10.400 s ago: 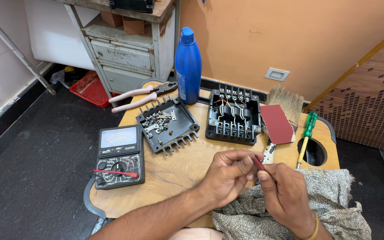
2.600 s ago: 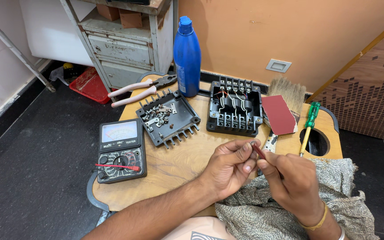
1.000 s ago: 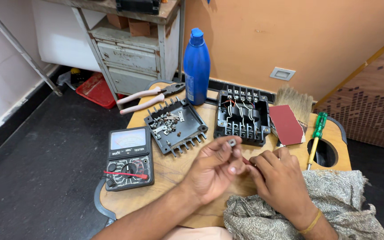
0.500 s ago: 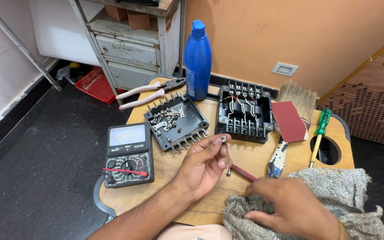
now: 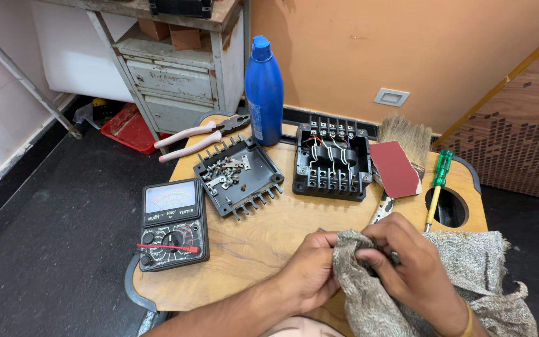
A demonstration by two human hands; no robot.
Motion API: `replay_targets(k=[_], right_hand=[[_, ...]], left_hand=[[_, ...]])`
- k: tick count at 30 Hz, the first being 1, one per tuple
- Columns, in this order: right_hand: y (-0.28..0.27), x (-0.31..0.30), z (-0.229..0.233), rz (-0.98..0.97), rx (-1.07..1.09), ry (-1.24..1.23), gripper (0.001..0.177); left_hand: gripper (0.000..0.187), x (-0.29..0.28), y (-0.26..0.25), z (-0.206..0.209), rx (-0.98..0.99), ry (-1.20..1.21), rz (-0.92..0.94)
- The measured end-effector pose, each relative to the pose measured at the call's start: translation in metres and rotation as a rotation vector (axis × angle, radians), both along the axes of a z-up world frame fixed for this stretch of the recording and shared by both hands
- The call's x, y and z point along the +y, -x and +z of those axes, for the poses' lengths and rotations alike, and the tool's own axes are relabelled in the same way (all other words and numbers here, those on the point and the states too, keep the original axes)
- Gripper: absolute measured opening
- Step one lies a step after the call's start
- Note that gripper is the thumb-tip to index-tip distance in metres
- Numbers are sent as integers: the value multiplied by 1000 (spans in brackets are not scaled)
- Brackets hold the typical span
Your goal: The person cleans a small electrical part with a cloth, then rubs it against a piece of sandpaper and uses a screwdriver to tighten screws on a larger electrical terminal block.
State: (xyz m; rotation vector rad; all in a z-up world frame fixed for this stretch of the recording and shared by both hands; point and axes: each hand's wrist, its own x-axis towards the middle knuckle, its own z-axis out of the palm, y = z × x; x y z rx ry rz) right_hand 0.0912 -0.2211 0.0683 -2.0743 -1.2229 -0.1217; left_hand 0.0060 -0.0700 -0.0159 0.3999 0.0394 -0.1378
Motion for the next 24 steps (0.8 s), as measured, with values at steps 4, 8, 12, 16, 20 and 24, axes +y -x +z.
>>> replay_targets(k=[4,8,12,16,20,24], right_hand=[[-1,0,11,61,74,-55,30],[4,0,5,13,-113,11,30],[-7,-7,-3,-37,-310,-11,30],[-23,-16,-11,-130,-252,0,19],[-25,-22,-20,-146,-118,27,16],[-27,-31,-26,-413,75,160,20]], left_hand=[[20,2,4,8,-14,136,-32],[21,5,7,3,-89,132,-39],[15,9,3,10,-37,16,15],[10,8,3,27,-50,-262,61],[28,14,6,26,-98,-365,179],[46,11,1,20,-141,-672,334]])
